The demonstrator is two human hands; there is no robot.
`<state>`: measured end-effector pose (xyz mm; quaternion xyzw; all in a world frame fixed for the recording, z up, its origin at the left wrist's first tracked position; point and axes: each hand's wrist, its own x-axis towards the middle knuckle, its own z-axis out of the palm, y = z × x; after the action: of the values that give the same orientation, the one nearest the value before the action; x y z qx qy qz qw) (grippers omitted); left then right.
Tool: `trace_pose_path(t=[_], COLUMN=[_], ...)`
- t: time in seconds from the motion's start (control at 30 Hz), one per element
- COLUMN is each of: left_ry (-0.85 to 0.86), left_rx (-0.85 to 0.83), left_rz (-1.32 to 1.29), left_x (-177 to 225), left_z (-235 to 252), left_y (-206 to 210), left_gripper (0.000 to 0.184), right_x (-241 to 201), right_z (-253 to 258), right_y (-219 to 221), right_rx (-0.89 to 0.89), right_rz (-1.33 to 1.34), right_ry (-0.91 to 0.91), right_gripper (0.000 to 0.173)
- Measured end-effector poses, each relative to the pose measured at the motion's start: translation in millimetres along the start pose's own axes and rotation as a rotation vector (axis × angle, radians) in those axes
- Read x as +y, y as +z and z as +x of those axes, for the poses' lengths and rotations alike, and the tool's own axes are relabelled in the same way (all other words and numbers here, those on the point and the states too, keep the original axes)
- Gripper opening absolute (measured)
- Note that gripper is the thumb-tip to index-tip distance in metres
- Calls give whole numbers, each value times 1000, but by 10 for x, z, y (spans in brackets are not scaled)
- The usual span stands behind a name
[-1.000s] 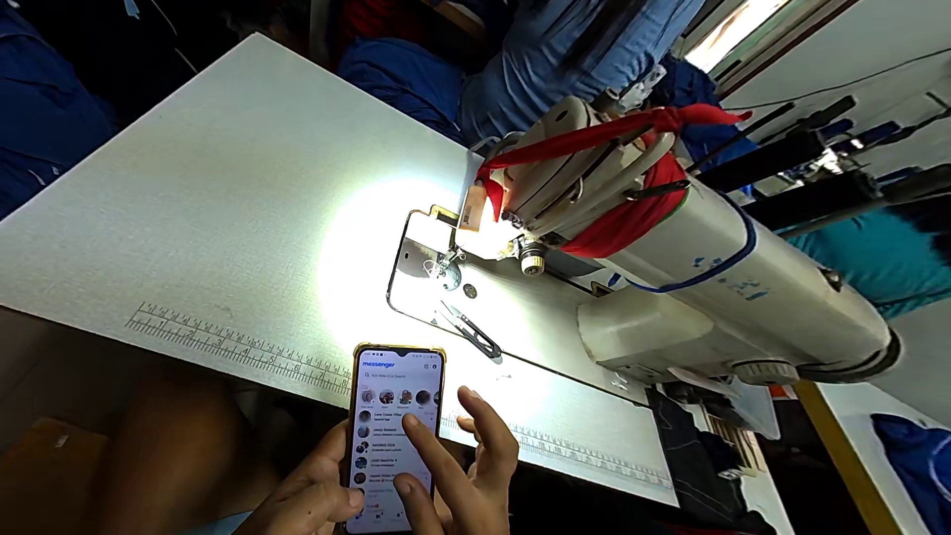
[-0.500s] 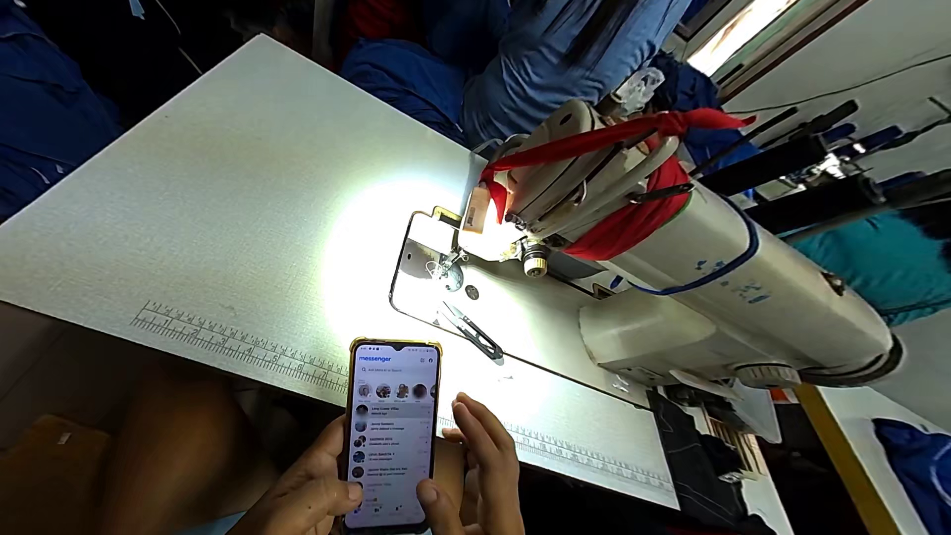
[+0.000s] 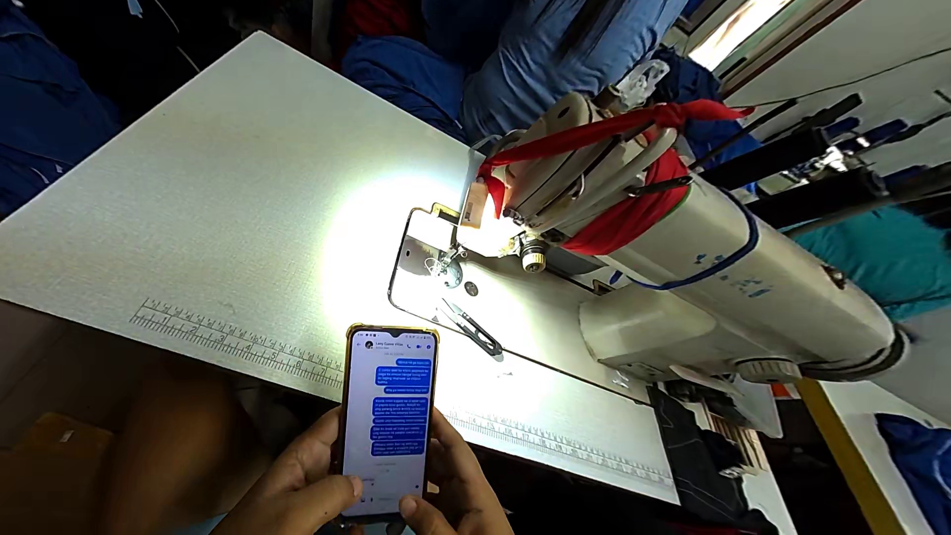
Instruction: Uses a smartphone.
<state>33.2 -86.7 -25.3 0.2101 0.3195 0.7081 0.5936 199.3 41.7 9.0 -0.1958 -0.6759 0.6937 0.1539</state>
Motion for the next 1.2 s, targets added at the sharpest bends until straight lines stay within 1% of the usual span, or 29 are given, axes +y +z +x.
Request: trace_pose_path(t=[0.27,0.43,0.63,0.73,1.03,1.2], left_ry=[-27,-23,-3,3,1,6], left_rx=[27,10,-30,-44,-38,-52], left_rz=[3,1,26,21,12,0], left_x=[5,-4,-32,-39,-43,-47], left_z=[0,7,4,3,-4,1], left_y=[6,-1,-18,-26,-19,-22], left_gripper=[53,59,66,66,67,68], right_x=[19,45,85,83,59,59], right_z=[9,13,15,12,14,13], right_y=[22,73,121,117,109,108], right_rx=[-10,35,90,89,78,78], right_rz=[22,36,-20,-15,7,12], right_ry=[-15,-37,-59,-61,-66,-61], right_gripper=[79,82,79,79,70,69])
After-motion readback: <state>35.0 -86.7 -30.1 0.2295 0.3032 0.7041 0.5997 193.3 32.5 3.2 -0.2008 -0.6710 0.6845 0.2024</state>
